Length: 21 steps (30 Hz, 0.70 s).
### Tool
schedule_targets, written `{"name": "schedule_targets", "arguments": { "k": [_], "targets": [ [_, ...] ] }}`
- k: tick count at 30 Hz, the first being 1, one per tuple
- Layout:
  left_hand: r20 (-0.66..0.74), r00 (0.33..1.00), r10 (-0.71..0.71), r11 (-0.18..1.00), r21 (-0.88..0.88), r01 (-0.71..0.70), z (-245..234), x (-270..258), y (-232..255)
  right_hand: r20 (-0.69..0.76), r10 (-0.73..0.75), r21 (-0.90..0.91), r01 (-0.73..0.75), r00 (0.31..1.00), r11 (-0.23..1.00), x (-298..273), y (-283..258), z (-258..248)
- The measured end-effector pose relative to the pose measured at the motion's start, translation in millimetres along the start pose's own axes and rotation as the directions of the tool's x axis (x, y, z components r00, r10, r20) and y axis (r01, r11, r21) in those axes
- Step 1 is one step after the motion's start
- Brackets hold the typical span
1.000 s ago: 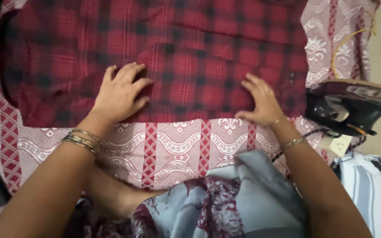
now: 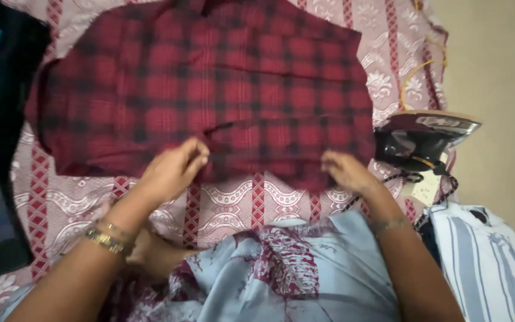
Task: Ironing a red and black checkered shirt on a mat on the floor.
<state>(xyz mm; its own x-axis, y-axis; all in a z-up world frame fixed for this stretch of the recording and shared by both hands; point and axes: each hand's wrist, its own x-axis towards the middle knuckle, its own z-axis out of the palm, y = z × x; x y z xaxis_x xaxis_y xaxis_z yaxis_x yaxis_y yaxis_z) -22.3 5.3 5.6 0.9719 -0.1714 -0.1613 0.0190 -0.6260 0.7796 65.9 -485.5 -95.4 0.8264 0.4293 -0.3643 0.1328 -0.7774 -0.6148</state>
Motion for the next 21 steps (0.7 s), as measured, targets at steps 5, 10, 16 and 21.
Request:
{"name": "schedule_targets", "arguments": {
  "k": [5, 10, 16, 21],
  "targets": [
    [0.408, 0.913, 0.007, 0.984, -0.166, 0.067, 53.0, -72.8, -79.3, 0.434, 0.097, 0.169, -0.186, 0.896, 0.968, -90.5, -6.8, 24.2],
    [0.677, 0.722, -0.144, 0.987, 0.046, 0.154, 60.1, -92.8, -85.6, 0.295, 0.265, 0.328, -0.358, 0.918, 0.874, -75.6, 21.0, 22.0],
    [0.382, 0.881, -0.28, 0.96, 0.135, 0.246, 61.5, -75.5, -11.7, -0.125, 0.016, -0.147, -0.035, 0.992, 0.988, -9.8, -59.5, -1.1],
    [0.565, 0.761, -0.319, 0.913, 0.4, 0.086, 97.8, -67.0, -48.0, 0.133, -0.088, -0.509, 0.145, 0.987, 0.848, 7.5, -52.1, 21.4]
  ]
}}
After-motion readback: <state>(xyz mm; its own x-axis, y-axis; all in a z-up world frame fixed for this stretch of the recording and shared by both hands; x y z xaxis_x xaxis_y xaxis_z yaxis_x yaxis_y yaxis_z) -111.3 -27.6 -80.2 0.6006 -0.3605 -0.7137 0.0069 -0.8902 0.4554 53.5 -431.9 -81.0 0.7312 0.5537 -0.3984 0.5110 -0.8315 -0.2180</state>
